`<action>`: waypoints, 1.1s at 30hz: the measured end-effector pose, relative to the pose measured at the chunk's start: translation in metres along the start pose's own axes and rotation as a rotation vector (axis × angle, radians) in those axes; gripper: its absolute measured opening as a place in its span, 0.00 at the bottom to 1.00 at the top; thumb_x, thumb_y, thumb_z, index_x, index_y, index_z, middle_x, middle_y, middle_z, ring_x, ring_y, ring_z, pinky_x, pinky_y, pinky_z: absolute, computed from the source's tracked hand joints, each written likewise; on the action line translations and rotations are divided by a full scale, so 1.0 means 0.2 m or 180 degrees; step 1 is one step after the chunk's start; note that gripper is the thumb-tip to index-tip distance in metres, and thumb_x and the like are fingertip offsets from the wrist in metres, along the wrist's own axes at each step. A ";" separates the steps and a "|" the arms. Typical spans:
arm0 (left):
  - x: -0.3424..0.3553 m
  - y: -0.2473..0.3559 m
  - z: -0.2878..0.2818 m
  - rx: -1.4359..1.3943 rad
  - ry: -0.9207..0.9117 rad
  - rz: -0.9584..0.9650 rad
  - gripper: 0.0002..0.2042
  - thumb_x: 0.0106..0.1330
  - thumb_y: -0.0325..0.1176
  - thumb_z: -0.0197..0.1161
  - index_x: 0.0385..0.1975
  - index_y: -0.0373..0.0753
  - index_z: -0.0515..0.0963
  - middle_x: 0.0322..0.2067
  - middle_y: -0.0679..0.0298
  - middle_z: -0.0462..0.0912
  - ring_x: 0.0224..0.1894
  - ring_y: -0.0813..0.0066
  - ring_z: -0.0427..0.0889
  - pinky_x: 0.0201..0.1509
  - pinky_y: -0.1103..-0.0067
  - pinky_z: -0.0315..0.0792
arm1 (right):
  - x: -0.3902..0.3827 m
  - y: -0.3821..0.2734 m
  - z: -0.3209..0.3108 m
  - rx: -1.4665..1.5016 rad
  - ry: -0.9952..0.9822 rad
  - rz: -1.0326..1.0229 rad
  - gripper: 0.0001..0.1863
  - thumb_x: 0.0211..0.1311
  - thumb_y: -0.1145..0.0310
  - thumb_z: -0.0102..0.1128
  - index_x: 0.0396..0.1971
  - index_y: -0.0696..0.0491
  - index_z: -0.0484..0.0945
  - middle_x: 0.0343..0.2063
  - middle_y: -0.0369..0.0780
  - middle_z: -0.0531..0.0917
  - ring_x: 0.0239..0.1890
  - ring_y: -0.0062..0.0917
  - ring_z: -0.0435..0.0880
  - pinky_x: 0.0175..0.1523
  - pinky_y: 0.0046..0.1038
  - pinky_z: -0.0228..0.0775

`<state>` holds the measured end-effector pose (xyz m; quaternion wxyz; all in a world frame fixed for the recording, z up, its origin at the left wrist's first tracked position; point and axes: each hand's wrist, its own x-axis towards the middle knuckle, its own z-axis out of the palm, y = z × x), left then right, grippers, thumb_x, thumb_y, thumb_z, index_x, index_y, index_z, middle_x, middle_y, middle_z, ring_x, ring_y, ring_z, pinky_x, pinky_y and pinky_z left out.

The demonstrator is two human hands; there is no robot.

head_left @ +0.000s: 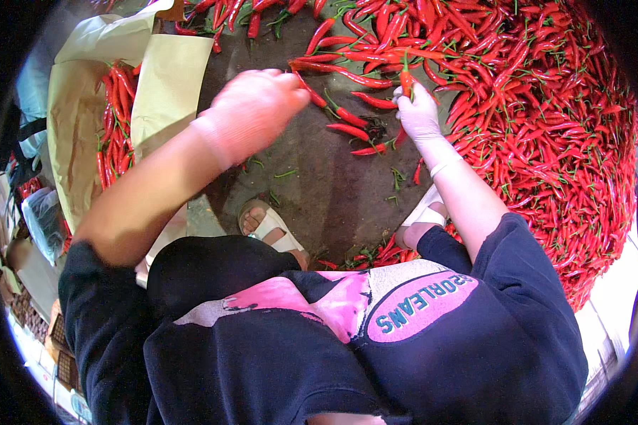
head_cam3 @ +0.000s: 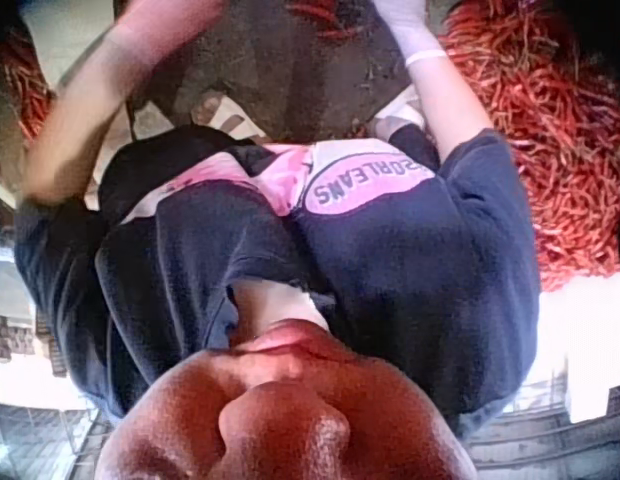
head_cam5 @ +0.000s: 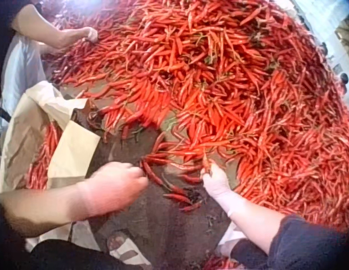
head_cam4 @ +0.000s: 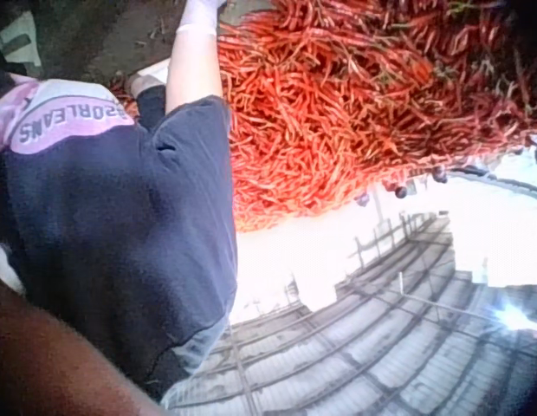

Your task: The person sorts red chili peppers from a large pile on the floor and places them into a brown paper bag. They repeatedly scoop handfuls of peppers and transfer them into the bag, occasionally adjusting the bag's position.

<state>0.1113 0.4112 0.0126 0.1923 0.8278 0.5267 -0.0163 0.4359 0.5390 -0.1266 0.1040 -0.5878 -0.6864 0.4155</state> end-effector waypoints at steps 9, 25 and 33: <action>0.50 -0.07 0.51 0.0668 -0.0784 0.0373 0.11 0.60 0.32 0.60 0.42 0.44 0.80 0.45 0.61 0.79 0.50 0.60 0.79 0.51 0.66 0.75 | 0.08 -0.11 -0.05 -0.0082 -0.0189 -0.1024 0.13 0.64 0.63 0.58 0.43 0.55 0.81 0.35 0.44 0.85 0.42 0.33 0.83 0.51 0.31 0.71; 0.68 0.31 0.66 -0.0358 -0.0755 0.0097 0.15 0.55 0.34 0.66 0.42 0.40 0.77 0.39 0.57 0.83 0.42 0.56 0.85 0.42 0.64 0.79 | -0.02 0.08 -0.46 -0.0686 0.0987 0.0394 0.25 0.57 0.44 0.66 0.34 0.55 0.80 0.29 0.41 0.83 0.34 0.32 0.81 0.44 0.35 0.72; 0.68 0.29 0.45 -0.0568 -0.0364 0.0252 0.13 0.50 0.33 0.67 0.36 0.40 0.79 0.38 0.55 0.81 0.42 0.53 0.83 0.45 0.63 0.77 | 0.02 0.20 -0.26 -0.1344 0.0913 0.1425 0.25 0.51 0.51 0.65 0.39 0.57 0.79 0.36 0.52 0.85 0.43 0.47 0.84 0.51 0.41 0.73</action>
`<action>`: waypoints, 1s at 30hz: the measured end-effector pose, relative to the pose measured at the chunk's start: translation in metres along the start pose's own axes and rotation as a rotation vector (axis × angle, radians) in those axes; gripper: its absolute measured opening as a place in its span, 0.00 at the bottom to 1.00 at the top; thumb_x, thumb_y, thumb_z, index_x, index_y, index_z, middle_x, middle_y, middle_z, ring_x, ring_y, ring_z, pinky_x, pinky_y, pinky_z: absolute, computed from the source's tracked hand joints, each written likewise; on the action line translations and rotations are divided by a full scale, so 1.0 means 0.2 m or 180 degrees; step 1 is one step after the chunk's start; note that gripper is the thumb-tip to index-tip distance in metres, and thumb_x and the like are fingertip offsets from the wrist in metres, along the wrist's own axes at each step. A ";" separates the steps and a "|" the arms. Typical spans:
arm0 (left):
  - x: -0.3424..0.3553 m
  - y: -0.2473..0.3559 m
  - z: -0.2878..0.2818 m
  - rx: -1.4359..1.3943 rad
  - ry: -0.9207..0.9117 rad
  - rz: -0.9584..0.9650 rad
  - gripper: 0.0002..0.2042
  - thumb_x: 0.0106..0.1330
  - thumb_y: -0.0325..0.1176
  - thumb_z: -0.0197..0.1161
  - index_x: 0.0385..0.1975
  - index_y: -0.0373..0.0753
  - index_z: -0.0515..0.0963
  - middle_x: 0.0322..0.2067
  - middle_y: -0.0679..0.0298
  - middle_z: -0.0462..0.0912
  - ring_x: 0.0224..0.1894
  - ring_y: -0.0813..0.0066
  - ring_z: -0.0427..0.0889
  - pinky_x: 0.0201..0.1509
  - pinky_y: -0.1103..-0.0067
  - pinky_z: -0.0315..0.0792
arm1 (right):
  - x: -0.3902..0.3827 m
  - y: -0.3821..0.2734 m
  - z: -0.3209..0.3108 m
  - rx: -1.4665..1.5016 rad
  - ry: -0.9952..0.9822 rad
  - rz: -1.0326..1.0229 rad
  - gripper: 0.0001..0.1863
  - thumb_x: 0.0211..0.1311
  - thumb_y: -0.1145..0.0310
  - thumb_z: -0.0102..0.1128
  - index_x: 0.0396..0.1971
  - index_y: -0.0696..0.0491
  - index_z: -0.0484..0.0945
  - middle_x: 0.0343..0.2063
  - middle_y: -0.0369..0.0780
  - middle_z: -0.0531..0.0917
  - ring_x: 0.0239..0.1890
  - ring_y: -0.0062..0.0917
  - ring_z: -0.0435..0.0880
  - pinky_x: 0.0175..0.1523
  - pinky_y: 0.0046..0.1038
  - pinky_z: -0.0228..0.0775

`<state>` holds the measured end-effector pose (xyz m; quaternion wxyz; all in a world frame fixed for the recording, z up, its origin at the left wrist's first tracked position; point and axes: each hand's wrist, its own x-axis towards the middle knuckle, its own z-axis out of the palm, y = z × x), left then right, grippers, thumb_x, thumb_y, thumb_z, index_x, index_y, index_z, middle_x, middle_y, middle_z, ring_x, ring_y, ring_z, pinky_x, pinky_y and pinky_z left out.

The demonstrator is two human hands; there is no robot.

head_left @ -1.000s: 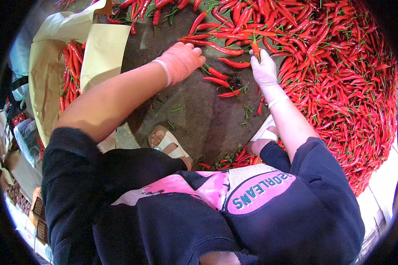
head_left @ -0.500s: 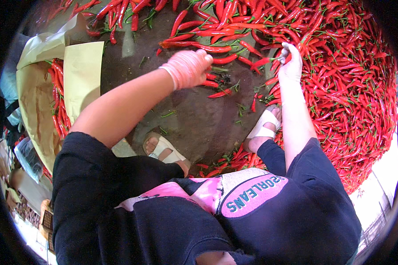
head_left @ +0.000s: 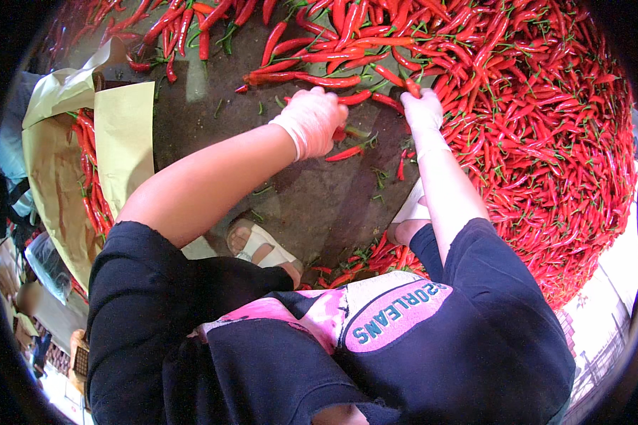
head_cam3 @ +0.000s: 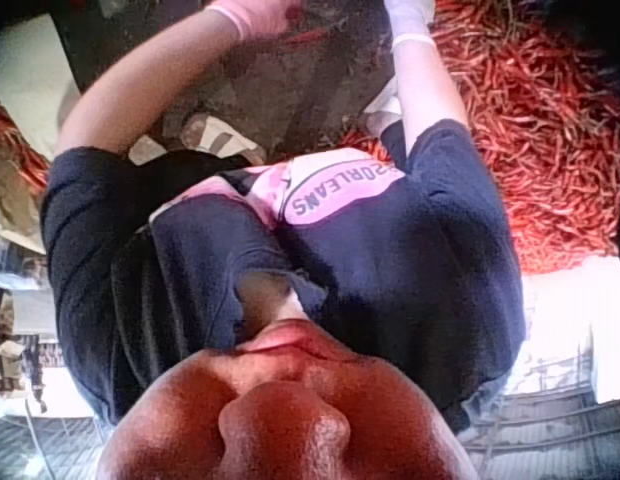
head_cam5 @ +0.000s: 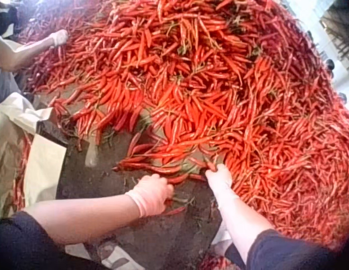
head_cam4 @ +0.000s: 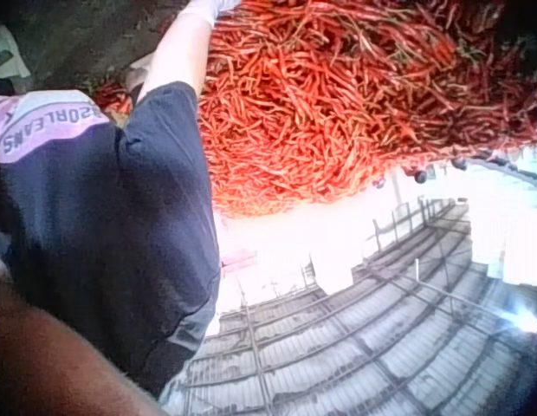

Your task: The person sorts red chili peppers from a large pile on the floor and places them into a brown paper bag. They repeatedly scoop handfuls of peppers and transfer them into the bag, occasionally adjusting the bag's position.

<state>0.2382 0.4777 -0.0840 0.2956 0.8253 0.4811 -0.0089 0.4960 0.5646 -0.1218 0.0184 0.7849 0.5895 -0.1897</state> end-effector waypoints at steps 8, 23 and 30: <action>0.27 -0.08 0.01 0.0090 0.0463 -0.0376 0.10 0.62 0.30 0.56 0.42 0.39 0.78 0.42 0.52 0.82 0.47 0.51 0.81 0.51 0.64 0.77 | -0.09 0.05 0.05 -0.0602 -0.0127 -0.2860 0.20 0.39 0.82 0.63 0.36 0.49 0.72 0.38 0.42 0.77 0.44 0.42 0.77 0.46 0.41 0.71; 0.13 -0.20 -0.03 -0.0191 0.0240 -0.0892 0.12 0.56 0.27 0.57 0.40 0.36 0.80 0.39 0.45 0.83 0.44 0.47 0.82 0.51 0.62 0.76 | 0.19 -0.21 -0.02 -0.1394 -0.0297 -0.2288 0.21 0.48 0.67 0.68 0.46 0.50 0.80 0.43 0.45 0.83 0.50 0.40 0.81 0.57 0.39 0.74; -0.25 -0.40 -0.11 -0.3082 0.1524 -0.0848 0.14 0.56 0.35 0.68 0.39 0.35 0.78 0.28 0.67 0.83 0.31 0.78 0.78 0.42 0.76 0.76 | -0.06 -0.11 -0.22 0.0688 0.0650 -0.0817 0.18 0.49 0.63 0.68 0.40 0.54 0.80 0.33 0.46 0.85 0.37 0.36 0.84 0.47 0.36 0.75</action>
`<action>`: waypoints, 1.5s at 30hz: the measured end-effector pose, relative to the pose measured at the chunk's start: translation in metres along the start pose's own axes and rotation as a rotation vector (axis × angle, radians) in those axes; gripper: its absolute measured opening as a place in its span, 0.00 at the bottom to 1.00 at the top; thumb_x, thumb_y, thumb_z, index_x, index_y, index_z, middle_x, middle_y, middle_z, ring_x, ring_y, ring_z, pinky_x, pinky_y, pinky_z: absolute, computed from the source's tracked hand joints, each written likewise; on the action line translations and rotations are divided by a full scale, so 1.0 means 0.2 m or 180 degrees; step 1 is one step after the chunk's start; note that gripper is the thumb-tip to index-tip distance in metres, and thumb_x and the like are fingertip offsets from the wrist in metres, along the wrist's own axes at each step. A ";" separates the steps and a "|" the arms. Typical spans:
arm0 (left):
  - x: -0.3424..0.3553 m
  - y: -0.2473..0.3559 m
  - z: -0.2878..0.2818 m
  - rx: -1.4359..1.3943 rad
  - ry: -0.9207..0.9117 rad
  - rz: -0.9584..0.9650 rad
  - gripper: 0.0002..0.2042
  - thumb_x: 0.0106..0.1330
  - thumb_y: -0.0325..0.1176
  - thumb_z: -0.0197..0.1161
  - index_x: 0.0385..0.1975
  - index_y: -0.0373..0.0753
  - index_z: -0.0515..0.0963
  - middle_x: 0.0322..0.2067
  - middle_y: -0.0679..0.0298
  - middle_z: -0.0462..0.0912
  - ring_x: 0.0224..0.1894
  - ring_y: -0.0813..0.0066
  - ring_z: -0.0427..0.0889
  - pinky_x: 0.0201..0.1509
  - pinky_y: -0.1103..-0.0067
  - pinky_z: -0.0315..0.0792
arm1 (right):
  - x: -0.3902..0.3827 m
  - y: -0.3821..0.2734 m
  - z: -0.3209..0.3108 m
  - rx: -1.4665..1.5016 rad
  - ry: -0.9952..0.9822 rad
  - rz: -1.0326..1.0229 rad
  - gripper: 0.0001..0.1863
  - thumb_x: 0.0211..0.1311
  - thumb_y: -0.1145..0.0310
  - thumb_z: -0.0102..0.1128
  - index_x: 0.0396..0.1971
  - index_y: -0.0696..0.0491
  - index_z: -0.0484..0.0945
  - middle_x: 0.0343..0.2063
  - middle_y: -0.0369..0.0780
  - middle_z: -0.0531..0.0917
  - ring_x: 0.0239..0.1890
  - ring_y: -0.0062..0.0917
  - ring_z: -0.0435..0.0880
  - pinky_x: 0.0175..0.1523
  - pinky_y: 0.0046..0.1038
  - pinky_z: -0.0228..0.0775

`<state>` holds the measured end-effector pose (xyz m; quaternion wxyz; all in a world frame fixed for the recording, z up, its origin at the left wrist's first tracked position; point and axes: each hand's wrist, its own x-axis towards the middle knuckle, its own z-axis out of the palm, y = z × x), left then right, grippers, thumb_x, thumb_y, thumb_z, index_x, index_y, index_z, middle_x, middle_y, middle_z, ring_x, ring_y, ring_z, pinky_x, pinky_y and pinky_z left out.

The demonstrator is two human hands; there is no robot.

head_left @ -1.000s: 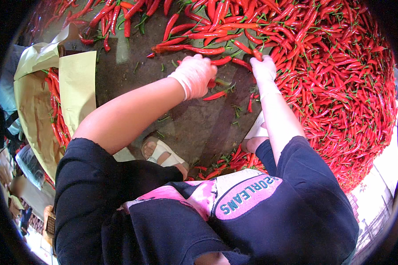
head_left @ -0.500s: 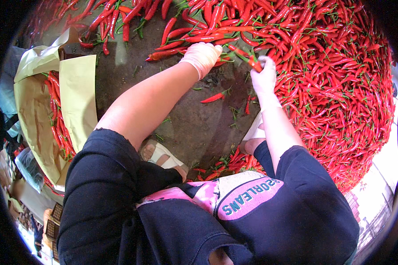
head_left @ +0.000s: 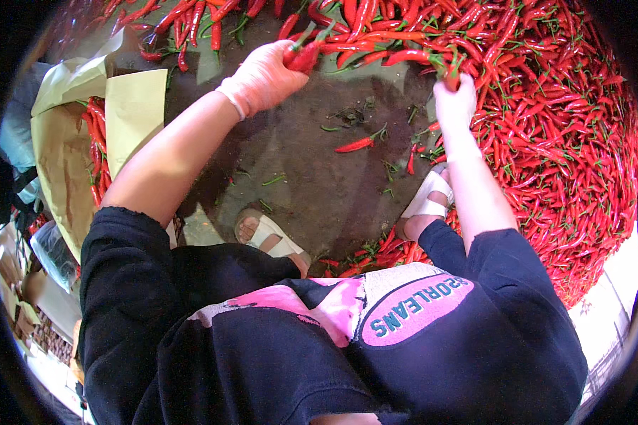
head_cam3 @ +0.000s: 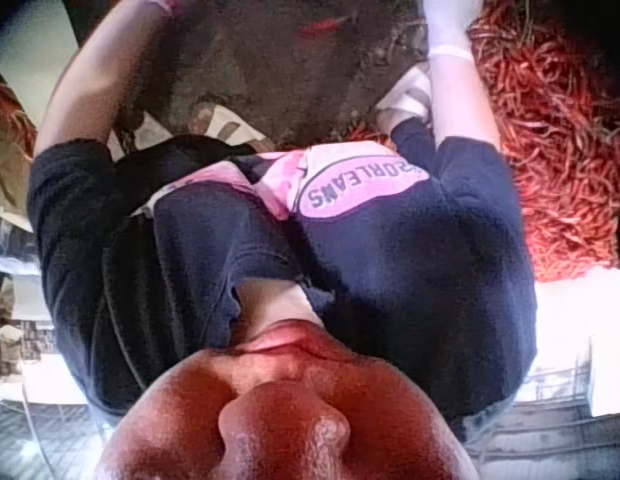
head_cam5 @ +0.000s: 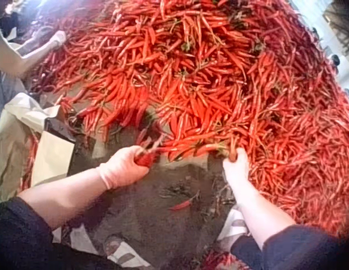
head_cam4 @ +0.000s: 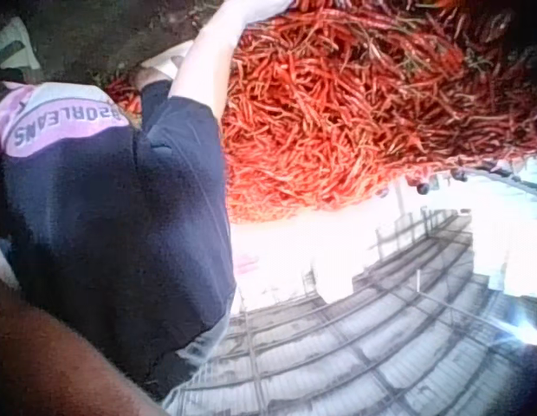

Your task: The person sorts red chili peppers from a large pile on the floor and places them into a brown paper bag. They repeatedly scoop handfuls of peppers and transfer them into the bag, occasionally adjusting the bag's position.

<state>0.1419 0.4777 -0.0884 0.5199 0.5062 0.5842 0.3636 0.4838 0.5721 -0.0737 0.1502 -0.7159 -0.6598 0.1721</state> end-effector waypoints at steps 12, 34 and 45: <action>0.06 0.04 0.06 0.3127 0.0061 0.0575 0.15 0.52 0.26 0.64 0.42 0.38 0.75 0.40 0.51 0.79 0.45 0.51 0.80 0.48 0.63 0.77 | -0.58 -0.08 0.24 -0.1231 -0.1988 -0.3278 0.14 0.46 0.69 0.64 0.36 0.49 0.78 0.34 0.39 0.79 0.39 0.37 0.80 0.41 0.35 0.72; 0.07 -0.07 0.07 0.3796 -0.0383 -0.0029 0.11 0.67 0.31 0.54 0.48 0.42 0.76 0.43 0.55 0.83 0.46 0.57 0.85 0.47 0.65 0.78 | 0.19 -0.14 0.34 -0.1459 -0.0840 -0.3924 0.14 0.56 0.71 0.54 0.44 0.49 0.76 0.42 0.41 0.79 0.48 0.36 0.80 0.54 0.37 0.72; 0.03 -0.02 0.06 0.2831 -0.0311 -0.0794 0.11 0.64 0.30 0.54 0.44 0.36 0.75 0.40 0.48 0.84 0.45 0.49 0.84 0.50 0.60 0.76 | 0.38 -0.33 0.15 -0.1305 -0.2473 -0.2743 0.17 0.51 0.63 0.68 0.43 0.49 0.78 0.40 0.45 0.83 0.47 0.43 0.82 0.50 0.39 0.75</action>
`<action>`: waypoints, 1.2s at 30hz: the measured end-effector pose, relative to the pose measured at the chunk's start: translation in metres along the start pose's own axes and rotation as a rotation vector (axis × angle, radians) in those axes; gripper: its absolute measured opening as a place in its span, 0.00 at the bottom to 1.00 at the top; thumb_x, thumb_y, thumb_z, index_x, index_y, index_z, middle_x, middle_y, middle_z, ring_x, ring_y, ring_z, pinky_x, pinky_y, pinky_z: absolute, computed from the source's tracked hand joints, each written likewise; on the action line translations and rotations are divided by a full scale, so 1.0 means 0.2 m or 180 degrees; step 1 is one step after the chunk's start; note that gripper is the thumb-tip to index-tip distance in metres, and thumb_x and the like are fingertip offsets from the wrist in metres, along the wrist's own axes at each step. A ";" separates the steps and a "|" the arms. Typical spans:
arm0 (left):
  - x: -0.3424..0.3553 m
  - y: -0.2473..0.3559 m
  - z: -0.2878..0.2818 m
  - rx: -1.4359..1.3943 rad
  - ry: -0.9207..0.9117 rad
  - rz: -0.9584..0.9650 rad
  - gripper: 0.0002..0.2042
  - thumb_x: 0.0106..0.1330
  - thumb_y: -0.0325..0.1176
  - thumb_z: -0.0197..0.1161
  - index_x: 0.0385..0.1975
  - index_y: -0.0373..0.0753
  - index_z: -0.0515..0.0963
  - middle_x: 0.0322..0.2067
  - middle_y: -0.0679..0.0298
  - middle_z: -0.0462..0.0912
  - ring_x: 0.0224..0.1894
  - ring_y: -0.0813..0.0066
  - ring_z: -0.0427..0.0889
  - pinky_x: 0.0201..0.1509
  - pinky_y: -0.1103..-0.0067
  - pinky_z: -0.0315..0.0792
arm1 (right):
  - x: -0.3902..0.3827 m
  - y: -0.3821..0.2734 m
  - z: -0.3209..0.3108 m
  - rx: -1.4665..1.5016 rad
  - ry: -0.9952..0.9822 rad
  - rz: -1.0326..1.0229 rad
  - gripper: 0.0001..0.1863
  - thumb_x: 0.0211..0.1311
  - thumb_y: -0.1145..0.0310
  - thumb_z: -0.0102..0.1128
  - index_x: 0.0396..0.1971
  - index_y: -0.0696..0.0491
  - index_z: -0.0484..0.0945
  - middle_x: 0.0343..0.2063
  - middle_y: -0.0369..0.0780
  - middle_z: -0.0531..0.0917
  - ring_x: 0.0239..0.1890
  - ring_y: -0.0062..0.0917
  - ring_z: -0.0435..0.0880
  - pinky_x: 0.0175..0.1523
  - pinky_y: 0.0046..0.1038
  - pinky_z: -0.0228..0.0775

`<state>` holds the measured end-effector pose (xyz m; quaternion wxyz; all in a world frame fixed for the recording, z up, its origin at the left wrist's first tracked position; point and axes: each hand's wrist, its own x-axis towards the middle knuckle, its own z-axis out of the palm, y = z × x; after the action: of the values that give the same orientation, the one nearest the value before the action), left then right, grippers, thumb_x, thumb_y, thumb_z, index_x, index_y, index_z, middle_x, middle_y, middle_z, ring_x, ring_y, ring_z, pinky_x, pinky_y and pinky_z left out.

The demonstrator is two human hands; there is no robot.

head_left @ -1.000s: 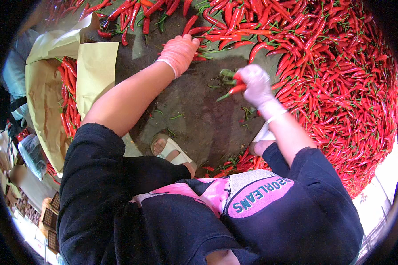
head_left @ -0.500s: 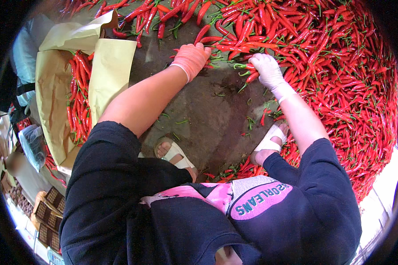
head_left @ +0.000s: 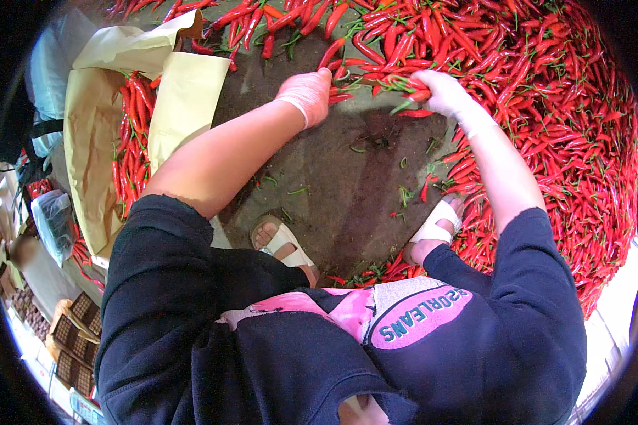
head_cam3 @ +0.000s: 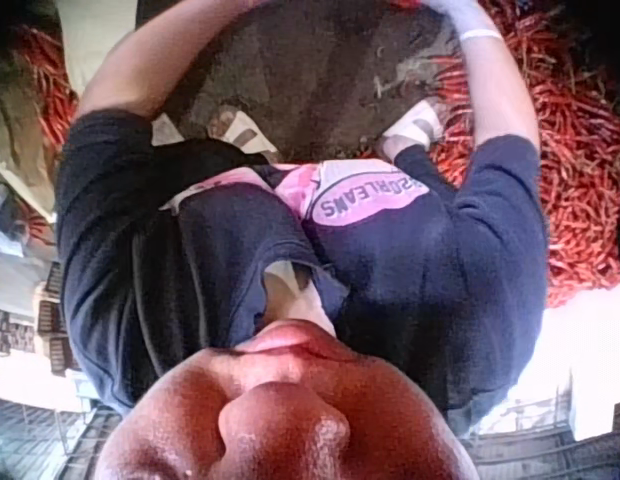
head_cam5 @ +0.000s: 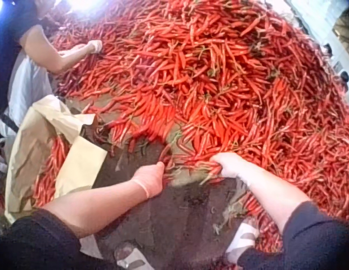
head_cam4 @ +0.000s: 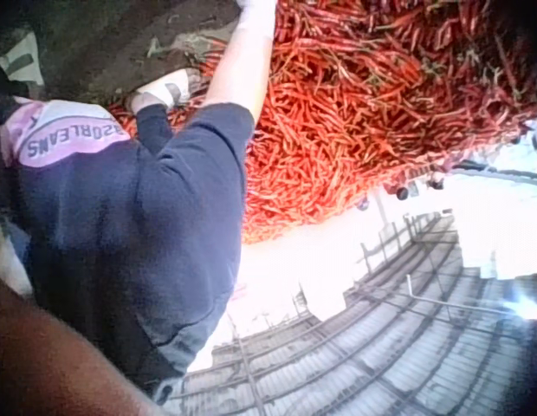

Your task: The person sorts red chili peppers from a large pile on the floor and places them into a brown paper bag. They repeatedly scoop handfuls of peppers and transfer them into the bag, occasionally adjusting the bag's position.

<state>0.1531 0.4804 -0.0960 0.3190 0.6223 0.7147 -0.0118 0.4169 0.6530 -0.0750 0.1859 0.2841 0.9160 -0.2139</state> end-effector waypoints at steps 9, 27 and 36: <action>-0.44 0.32 -0.18 -0.1595 0.0016 0.1208 0.12 0.53 0.29 0.62 0.35 0.34 0.71 0.30 0.43 0.80 0.37 0.40 0.81 0.41 0.57 0.74 | -0.18 0.16 0.41 -0.1311 0.0415 0.0351 0.21 0.52 0.74 0.58 0.49 0.52 0.75 0.42 0.44 0.80 0.45 0.40 0.81 0.49 0.41 0.74; -1.28 -1.10 -0.57 -0.0866 0.2699 -0.1830 0.19 0.55 0.32 0.68 0.45 0.35 0.70 0.32 0.52 0.80 0.36 0.56 0.82 0.45 0.68 0.76 | -0.22 -0.16 0.13 0.1196 0.1535 0.0936 0.33 0.45 0.73 0.70 0.55 0.59 0.70 0.43 0.45 0.82 0.44 0.31 0.81 0.56 0.31 0.71; -0.75 -1.24 -0.09 -0.6974 0.3043 -0.1879 0.12 0.70 0.42 0.57 0.43 0.42 0.75 0.40 0.64 0.79 0.39 0.68 0.77 0.43 0.69 0.72 | 0.34 -1.97 -0.84 0.3309 -0.0183 -0.0440 0.22 0.53 0.75 0.61 0.51 0.60 0.74 0.37 0.37 0.81 0.39 0.23 0.80 0.47 0.27 0.72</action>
<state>-0.0734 0.2999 -0.1050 0.3641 -0.2175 0.5055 0.7514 0.0926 0.4719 0.1470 0.0308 0.2718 0.7000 -0.6597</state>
